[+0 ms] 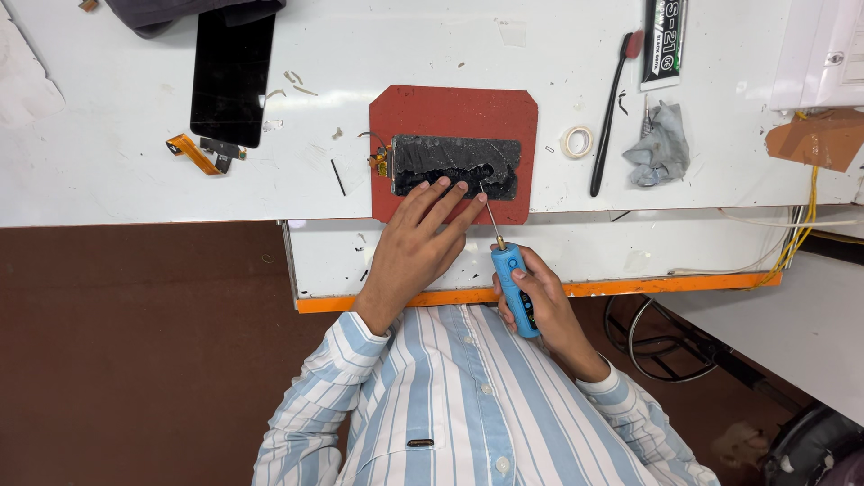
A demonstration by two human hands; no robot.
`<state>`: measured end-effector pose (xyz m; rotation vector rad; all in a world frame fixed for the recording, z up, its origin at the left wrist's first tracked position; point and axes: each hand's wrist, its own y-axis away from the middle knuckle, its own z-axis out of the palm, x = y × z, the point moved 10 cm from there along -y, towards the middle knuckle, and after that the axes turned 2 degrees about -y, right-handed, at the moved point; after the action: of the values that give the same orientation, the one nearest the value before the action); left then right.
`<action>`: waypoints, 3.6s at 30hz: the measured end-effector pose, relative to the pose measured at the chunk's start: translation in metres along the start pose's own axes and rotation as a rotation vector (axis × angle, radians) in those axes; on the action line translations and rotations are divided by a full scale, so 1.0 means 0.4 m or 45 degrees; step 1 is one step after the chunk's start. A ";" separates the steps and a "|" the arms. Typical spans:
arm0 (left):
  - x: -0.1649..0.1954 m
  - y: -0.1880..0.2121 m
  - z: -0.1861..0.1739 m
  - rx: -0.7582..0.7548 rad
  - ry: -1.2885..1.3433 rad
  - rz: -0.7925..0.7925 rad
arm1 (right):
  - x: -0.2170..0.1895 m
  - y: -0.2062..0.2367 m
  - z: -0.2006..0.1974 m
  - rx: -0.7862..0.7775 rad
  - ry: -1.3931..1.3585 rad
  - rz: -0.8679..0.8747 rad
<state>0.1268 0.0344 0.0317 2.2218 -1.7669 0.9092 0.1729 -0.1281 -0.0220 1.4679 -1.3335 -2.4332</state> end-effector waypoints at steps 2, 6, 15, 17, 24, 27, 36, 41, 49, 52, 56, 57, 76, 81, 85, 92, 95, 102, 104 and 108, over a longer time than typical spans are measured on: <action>0.000 0.000 -0.001 -0.001 -0.001 -0.003 | -0.001 0.004 0.001 0.006 -0.002 0.017; 0.004 0.000 -0.003 -0.027 0.022 -0.001 | -0.008 0.018 0.002 0.001 -0.035 0.035; 0.011 -0.007 -0.012 -0.032 -0.021 -0.004 | 0.000 0.014 0.000 0.000 -0.102 0.052; 0.014 -0.010 -0.016 -0.031 -0.044 0.003 | 0.004 0.015 -0.001 0.001 -0.108 0.052; 0.021 -0.014 -0.020 -0.012 -0.086 0.000 | 0.010 0.010 -0.001 0.007 -0.123 0.036; 0.022 -0.011 -0.015 -0.012 -0.109 -0.004 | 0.011 0.013 -0.003 0.010 -0.138 0.038; 0.021 -0.005 -0.001 -0.041 -0.143 -0.007 | 0.014 0.011 0.008 -0.014 -0.136 0.009; 0.021 -0.003 0.000 -0.037 -0.151 -0.015 | 0.012 0.012 0.006 -0.003 -0.203 0.005; 0.026 -0.002 0.008 -0.045 -0.180 -0.008 | 0.012 0.007 -0.001 0.018 -0.193 -0.011; 0.025 -0.001 0.010 -0.037 -0.183 -0.002 | 0.013 0.005 -0.005 0.032 -0.207 -0.011; 0.022 -0.001 0.012 -0.026 -0.184 -0.004 | 0.009 0.001 -0.008 0.040 -0.176 -0.019; 0.022 -0.002 0.012 -0.020 -0.182 -0.003 | 0.009 0.000 -0.008 0.041 -0.187 -0.016; 0.020 -0.023 0.009 0.027 -0.265 0.058 | 0.009 -0.030 -0.023 0.060 -0.137 -0.036; 0.018 -0.029 0.007 0.082 -0.278 0.106 | -0.006 -0.051 -0.023 0.030 -0.156 -0.091; 0.016 -0.038 0.005 0.110 -0.308 0.148 | -0.003 -0.047 -0.032 0.063 -0.168 -0.058; 0.017 -0.050 -0.001 0.139 -0.334 0.178 | -0.042 -0.060 -0.036 0.030 -0.161 -0.121; 0.014 -0.050 0.004 0.123 -0.299 0.150 | -0.043 -0.058 -0.032 0.008 -0.178 -0.102; 0.012 -0.045 0.019 0.161 -0.352 0.141 | -0.041 -0.060 -0.048 0.045 -0.119 -0.117; 0.011 -0.042 0.027 0.154 -0.362 0.131 | -0.037 -0.055 -0.056 0.052 -0.110 -0.105; 0.010 -0.040 0.035 0.159 -0.359 0.130 | -0.039 -0.057 -0.064 0.048 -0.122 -0.100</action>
<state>0.1471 0.0290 0.0266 2.4622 -2.0106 0.7761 0.2093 -0.1242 -0.0306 1.4562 -1.3716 -2.5716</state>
